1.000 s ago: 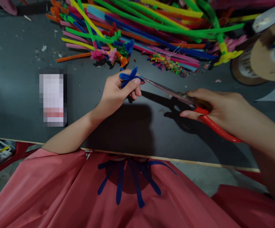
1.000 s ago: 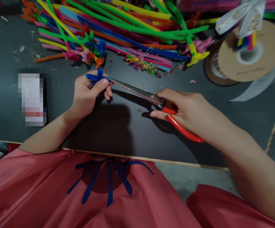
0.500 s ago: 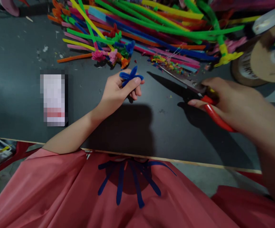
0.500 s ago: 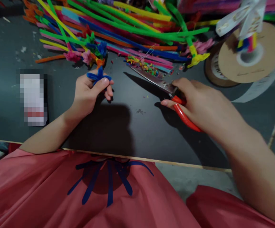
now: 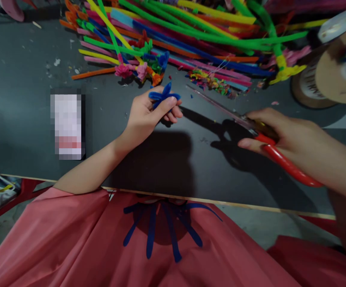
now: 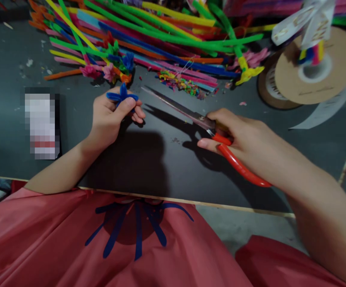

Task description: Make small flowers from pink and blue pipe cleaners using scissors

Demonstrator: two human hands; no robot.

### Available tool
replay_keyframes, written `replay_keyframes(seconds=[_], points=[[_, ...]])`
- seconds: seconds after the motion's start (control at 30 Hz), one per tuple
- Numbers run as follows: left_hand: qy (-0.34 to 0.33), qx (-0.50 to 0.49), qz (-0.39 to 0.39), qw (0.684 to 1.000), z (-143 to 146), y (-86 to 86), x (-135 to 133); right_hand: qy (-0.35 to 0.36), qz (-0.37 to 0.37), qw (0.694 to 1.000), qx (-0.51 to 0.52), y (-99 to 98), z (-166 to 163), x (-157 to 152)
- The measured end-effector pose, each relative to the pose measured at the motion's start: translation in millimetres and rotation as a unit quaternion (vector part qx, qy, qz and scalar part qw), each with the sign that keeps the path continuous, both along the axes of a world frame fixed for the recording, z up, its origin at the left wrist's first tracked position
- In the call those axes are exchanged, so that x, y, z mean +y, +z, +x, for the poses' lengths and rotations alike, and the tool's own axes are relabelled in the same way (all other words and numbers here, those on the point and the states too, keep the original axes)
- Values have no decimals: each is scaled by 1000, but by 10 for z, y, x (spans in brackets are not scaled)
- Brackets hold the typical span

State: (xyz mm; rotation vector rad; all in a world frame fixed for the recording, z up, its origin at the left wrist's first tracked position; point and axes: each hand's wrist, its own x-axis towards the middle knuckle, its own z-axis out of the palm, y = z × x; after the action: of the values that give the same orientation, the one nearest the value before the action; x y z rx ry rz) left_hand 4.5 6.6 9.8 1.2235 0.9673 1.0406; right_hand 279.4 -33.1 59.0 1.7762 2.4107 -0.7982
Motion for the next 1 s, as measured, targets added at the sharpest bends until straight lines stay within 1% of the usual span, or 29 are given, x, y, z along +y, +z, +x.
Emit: replay_keyframes(seconds=[0.27, 0.53, 0.7, 0.87, 1.0], points=[[-1, 31, 19, 999, -7, -15, -5, 34, -22, 998, 37, 37, -65, -12], [-10, 34, 23, 999, -13, -3, -6, 52, -7, 998, 45, 6, -66, 5], [-13, 36, 26, 999, -16, -6, -10, 51, -2, 997, 55, 1, -62, 11], [-19, 45, 12, 999, -11, -16, -5, 52, -1, 997, 52, -14, -48, 5], [-20, 33, 5, 999, -3, 10, -11, 43, 4, 998, 48, -29, -55, -1]])
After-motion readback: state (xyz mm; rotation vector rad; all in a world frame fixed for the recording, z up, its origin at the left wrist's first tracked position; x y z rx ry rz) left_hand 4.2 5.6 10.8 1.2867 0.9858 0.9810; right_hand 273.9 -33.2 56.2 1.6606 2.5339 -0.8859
